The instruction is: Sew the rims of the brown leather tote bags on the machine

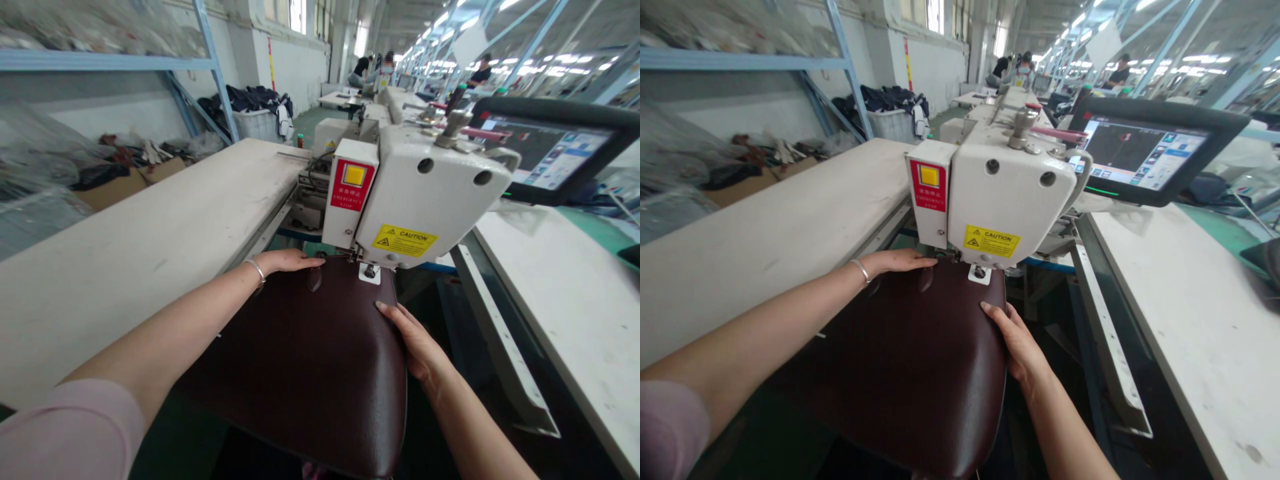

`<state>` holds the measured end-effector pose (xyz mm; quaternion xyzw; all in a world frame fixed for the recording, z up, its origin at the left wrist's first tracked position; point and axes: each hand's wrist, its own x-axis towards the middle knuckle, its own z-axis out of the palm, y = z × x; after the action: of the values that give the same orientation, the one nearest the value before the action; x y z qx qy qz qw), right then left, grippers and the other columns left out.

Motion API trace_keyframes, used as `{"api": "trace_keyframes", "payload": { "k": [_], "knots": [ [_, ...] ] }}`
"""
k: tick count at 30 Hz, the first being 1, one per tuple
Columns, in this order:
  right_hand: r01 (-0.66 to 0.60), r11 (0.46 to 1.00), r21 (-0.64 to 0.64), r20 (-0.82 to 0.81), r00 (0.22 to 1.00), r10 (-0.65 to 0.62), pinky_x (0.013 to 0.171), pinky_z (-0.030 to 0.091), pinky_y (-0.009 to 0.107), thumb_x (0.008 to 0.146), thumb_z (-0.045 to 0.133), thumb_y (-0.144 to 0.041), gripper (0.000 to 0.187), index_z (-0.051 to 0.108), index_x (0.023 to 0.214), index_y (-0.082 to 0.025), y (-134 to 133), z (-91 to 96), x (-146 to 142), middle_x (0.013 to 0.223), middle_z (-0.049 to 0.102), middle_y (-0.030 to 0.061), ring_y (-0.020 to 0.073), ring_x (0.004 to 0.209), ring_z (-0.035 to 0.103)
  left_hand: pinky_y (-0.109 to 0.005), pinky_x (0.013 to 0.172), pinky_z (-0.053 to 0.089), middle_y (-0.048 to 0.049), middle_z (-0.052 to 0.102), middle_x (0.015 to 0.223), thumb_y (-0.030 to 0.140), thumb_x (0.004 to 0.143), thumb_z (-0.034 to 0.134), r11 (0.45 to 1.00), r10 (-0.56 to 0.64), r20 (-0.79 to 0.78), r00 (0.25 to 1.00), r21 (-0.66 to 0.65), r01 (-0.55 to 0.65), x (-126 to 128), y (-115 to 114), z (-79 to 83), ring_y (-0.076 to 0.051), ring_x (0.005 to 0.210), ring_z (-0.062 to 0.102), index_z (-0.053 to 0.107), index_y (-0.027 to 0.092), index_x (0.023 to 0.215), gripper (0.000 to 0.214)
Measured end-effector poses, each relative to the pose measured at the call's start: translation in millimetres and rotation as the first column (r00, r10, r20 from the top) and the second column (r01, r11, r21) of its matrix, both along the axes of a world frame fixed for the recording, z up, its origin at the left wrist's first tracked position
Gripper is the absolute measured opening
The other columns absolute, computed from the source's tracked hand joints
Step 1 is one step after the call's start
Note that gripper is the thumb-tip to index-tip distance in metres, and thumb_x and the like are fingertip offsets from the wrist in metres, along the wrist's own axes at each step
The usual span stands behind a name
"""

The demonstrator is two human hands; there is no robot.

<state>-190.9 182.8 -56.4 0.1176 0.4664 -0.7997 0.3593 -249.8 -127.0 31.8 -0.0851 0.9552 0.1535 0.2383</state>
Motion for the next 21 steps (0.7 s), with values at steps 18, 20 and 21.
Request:
{"api": "trace_keyframes", "payload": {
  "k": [18, 20, 21],
  "knots": [
    [-0.002, 0.998, -0.064, -0.089, 0.996, -0.004, 0.075, 0.059, 0.042, 0.068, 0.083, -0.031, 0.060, 0.055, 0.122, -0.029, 59.7, -34.3, 74.8, 0.104, 0.076, 0.0040, 0.0313, 0.090, 0.074, -0.029, 0.065, 0.045, -0.0129, 0.073, 0.093, 0.083, 0.083, 0.035, 0.947, -0.269, 0.039, 0.962, -0.170, 0.271, 90.2, 54.1, 13.1, -0.027, 0.083, 0.069, 0.069, 0.017, 0.089, 0.074],
    [-0.004, 0.999, -0.044, -0.079, 0.997, 0.001, 0.079, 0.059, 0.045, 0.069, 0.081, -0.031, 0.060, 0.054, 0.124, -0.030, 76.5, -66.1, 84.9, 0.106, 0.075, 0.0038, 0.0333, 0.093, 0.073, -0.031, 0.073, 0.048, -0.0150, 0.072, 0.105, 0.075, 0.088, 0.040, 0.903, -0.396, 0.075, 0.915, -0.148, 0.403, 109.0, 66.6, -1.0, -0.030, 0.095, 0.069, 0.067, 0.017, 0.105, 0.067],
    [-0.009, 1.000, -0.007, -0.086, 0.996, 0.008, 0.082, 0.058, 0.047, 0.070, 0.079, -0.033, 0.059, 0.055, 0.123, -0.030, 83.3, -84.2, 85.7, 0.106, 0.075, 0.0043, 0.0341, 0.094, 0.073, -0.033, 0.076, 0.050, -0.0163, 0.071, 0.110, 0.072, 0.089, 0.042, 0.887, -0.423, 0.090, 0.902, -0.161, 0.432, 115.1, 73.6, -11.6, -0.032, 0.100, 0.069, 0.066, 0.017, 0.110, 0.064]
  ]
}}
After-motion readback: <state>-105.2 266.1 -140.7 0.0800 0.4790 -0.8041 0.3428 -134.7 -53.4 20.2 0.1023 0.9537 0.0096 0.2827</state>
